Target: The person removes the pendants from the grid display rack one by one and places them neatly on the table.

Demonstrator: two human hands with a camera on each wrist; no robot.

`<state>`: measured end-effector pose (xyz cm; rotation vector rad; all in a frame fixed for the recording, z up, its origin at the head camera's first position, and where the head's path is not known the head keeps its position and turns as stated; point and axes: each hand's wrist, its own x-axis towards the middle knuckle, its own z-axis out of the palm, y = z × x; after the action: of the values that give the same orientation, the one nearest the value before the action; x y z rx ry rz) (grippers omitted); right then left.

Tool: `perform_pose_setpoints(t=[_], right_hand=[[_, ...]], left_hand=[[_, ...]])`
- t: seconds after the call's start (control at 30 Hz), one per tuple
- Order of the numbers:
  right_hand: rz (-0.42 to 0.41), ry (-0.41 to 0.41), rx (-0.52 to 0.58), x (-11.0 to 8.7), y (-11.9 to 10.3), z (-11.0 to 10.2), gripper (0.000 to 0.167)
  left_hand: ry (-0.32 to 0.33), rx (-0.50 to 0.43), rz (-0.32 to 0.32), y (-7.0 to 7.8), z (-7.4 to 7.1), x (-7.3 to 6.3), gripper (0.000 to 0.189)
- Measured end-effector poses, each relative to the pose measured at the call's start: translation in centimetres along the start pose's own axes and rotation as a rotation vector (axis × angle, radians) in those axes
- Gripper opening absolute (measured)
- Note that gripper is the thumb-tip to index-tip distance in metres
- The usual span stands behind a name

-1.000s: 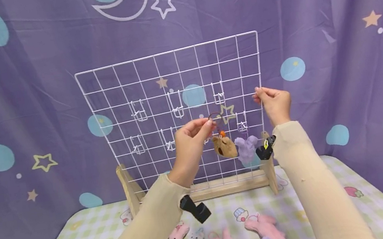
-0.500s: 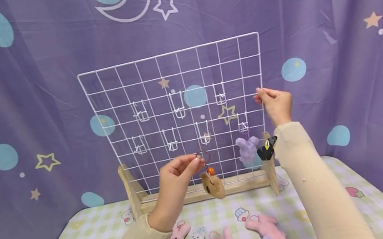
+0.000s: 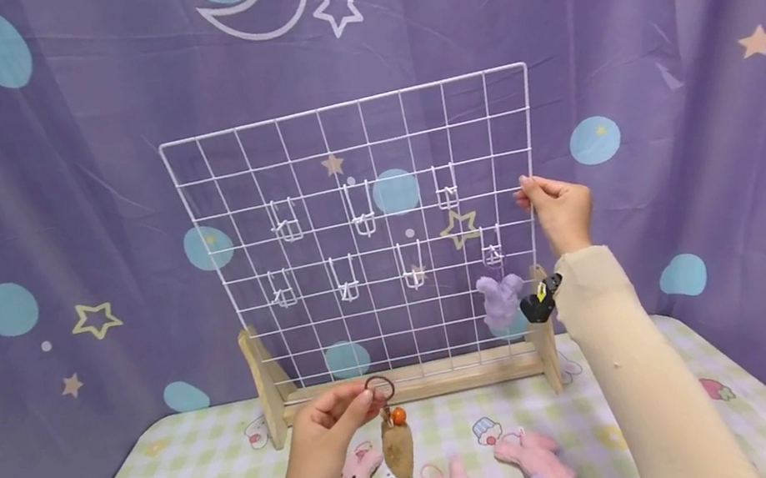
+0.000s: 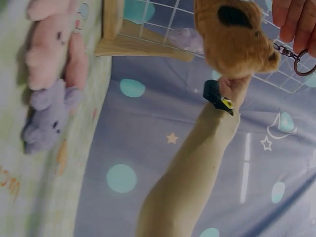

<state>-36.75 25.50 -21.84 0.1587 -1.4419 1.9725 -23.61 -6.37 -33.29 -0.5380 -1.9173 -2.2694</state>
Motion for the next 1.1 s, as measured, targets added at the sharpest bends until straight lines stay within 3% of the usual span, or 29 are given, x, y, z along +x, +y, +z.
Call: perform_pose_setpoints(t=[0.23, 0.4, 0.67, 0.83, 1.0, 1.1], right_hand=[[-0.012, -0.002, -0.01, 0.0, 0.0, 0.0, 0.021], [-0.008, 0.002, -0.007, 0.3, 0.2, -0.2, 0.025], [0.004, 0.007, -0.004, 0.5, 0.4, -0.2, 0.011], [0.009, -0.004, 0.015, 0.6, 0.5, -0.2, 0.021], [-0.021, -0.015, -0.019, 1.0, 1.3, -0.6, 0.006], [-0.059, -0.041, -0.004, 2.0, 2.6, -1.3, 0.019]], left_hand=[[-0.011, 0.043, 0.011, -1.2, -1.6, -2.0, 0.027], [-0.018, 0.111, -0.022, -2.3, -2.6, -3.4, 0.028], [-0.071, 0.105, -0.01, -4.7, -4.1, -5.2, 0.03], [-0.053, 0.149, -0.076, -5.5, -4.5, -5.9, 0.03], [-0.007, 0.189, -0.184, -5.8, -4.9, -6.2, 0.03], [0.011, 0.196, -0.229, -6.0, -5.2, -6.3, 0.031]])
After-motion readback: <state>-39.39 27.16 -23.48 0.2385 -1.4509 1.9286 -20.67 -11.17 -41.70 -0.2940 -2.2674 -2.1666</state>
